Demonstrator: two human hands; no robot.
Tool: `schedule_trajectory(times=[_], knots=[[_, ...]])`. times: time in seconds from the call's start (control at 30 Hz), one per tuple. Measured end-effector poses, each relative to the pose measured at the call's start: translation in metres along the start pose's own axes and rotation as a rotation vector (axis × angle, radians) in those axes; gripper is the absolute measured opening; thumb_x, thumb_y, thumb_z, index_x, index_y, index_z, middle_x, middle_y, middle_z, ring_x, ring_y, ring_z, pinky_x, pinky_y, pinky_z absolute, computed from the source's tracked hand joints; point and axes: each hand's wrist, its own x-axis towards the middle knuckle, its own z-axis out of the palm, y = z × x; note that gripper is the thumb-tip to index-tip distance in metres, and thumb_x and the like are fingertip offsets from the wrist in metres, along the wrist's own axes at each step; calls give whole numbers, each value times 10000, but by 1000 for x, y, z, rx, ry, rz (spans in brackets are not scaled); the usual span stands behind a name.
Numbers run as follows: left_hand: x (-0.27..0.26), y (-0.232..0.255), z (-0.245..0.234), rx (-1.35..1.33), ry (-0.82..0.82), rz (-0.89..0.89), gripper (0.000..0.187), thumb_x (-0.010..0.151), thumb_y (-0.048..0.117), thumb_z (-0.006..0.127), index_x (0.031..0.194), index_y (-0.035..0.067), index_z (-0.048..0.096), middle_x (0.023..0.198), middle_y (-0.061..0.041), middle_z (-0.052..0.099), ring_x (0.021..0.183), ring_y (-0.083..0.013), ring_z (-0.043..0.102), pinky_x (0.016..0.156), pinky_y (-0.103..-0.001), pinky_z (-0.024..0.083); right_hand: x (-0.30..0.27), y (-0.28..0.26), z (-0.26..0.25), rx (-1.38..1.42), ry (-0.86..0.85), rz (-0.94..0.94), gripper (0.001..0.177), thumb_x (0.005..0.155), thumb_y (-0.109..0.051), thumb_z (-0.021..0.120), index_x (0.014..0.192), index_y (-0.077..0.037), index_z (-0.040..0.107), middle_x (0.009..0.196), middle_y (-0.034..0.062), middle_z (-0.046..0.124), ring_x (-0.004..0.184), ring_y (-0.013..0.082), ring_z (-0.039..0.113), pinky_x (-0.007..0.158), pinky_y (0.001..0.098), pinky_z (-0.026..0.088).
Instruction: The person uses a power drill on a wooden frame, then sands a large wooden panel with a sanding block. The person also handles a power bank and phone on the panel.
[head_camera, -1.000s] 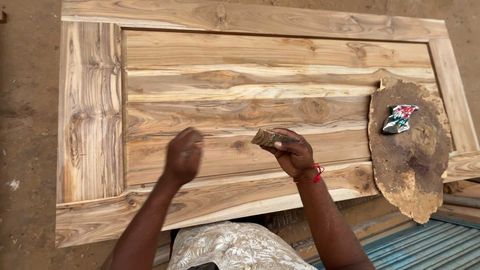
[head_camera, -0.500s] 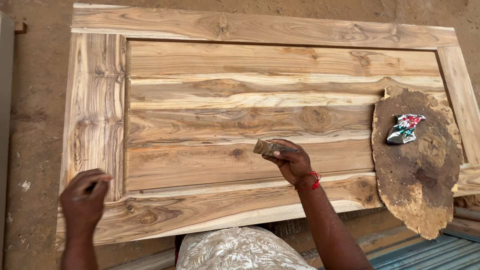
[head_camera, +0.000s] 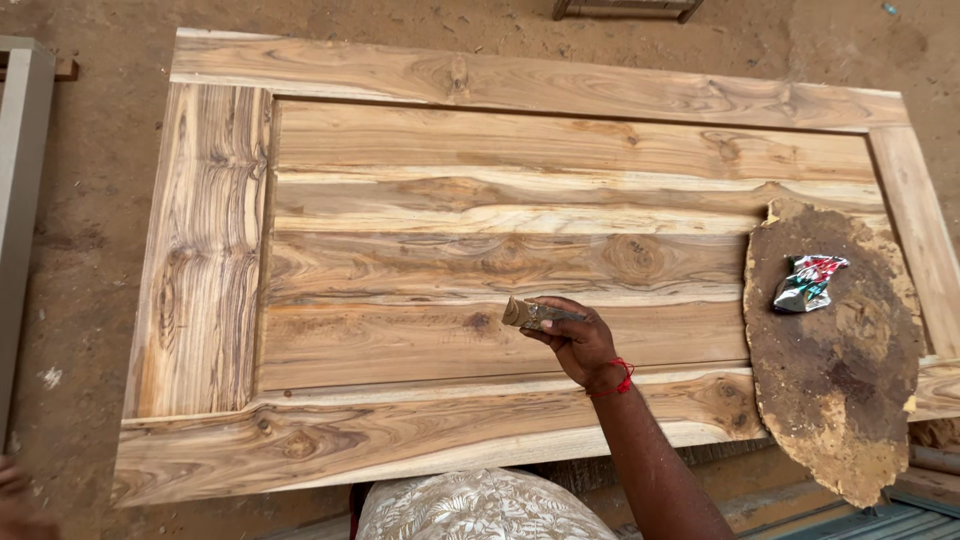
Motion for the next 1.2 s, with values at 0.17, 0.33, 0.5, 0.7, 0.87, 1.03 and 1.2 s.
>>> schedule_trajectory(times=[0.17, 0.33, 0.5, 0.7, 0.87, 1.03, 1.2], knots=[[9, -33, 1, -153, 81, -76, 191, 1120, 120, 575, 1274, 62, 672, 1044, -75, 670, 941, -177, 666, 896, -342, 584, -7, -5, -2, -26, 27, -1, 364, 890, 72, 599, 1247, 133, 630, 1194, 275, 698, 1082, 366, 711, 974, 476, 618], [20, -57, -53, -195, 108, -154, 228, 1102, 118, 547, 1297, 62, 651, 1044, -50, 646, 939, -161, 640, 920, -340, 572, -17, -5, -5, -36, 47, -25, 369, 882, 77, 594, 1247, 125, 622, 1183, 261, 691, 1080, 361, 710, 972, 487, 616], [25, -84, -13, -169, 93, -248, 266, 1084, 116, 519, 1320, 61, 630, 1044, -24, 622, 937, -145, 613, 944, -337, 560, -22, -9, -1, -31, 73, -21, 366, 882, 68, 602, 1242, 133, 617, 1206, 268, 691, 1083, 359, 708, 976, 465, 608], [11, -116, 43, -112, 149, -444, 212, 1048, 56, 553, 1230, 49, 661, 826, -1, 572, 711, -128, 539, 667, -322, 461, -28, -12, -11, -10, 101, -52, 372, 892, 62, 601, 1253, 151, 611, 1200, 277, 680, 1086, 355, 711, 979, 468, 617], [-8, -114, 74, 48, 89, -442, 126, 1130, 154, 609, 1136, 37, 654, 733, 15, 523, 606, -106, 481, 579, -293, 434, -36, -7, -19, 27, 145, -39, 374, 903, 82, 595, 1271, 148, 598, 1214, 283, 677, 1084, 362, 706, 971, 460, 614], [-16, -132, 86, 196, 5, -499, 227, 1125, 221, 626, 1069, 1, 643, 768, -40, 592, 621, -134, 545, 575, -314, 495, -39, -1, -25, 34, 148, -39, 380, 898, 89, 592, 1273, 147, 589, 1224, 281, 672, 1093, 365, 702, 971, 468, 619], [-20, -157, 91, 234, -123, -469, 236, 987, -65, 563, 1206, 4, 619, 991, -102, 700, 841, -218, 719, 623, -287, 527, -39, 3, -30, 58, 141, -35, 376, 901, 94, 588, 1272, 147, 582, 1241, 286, 663, 1113, 369, 694, 976, 473, 614]])
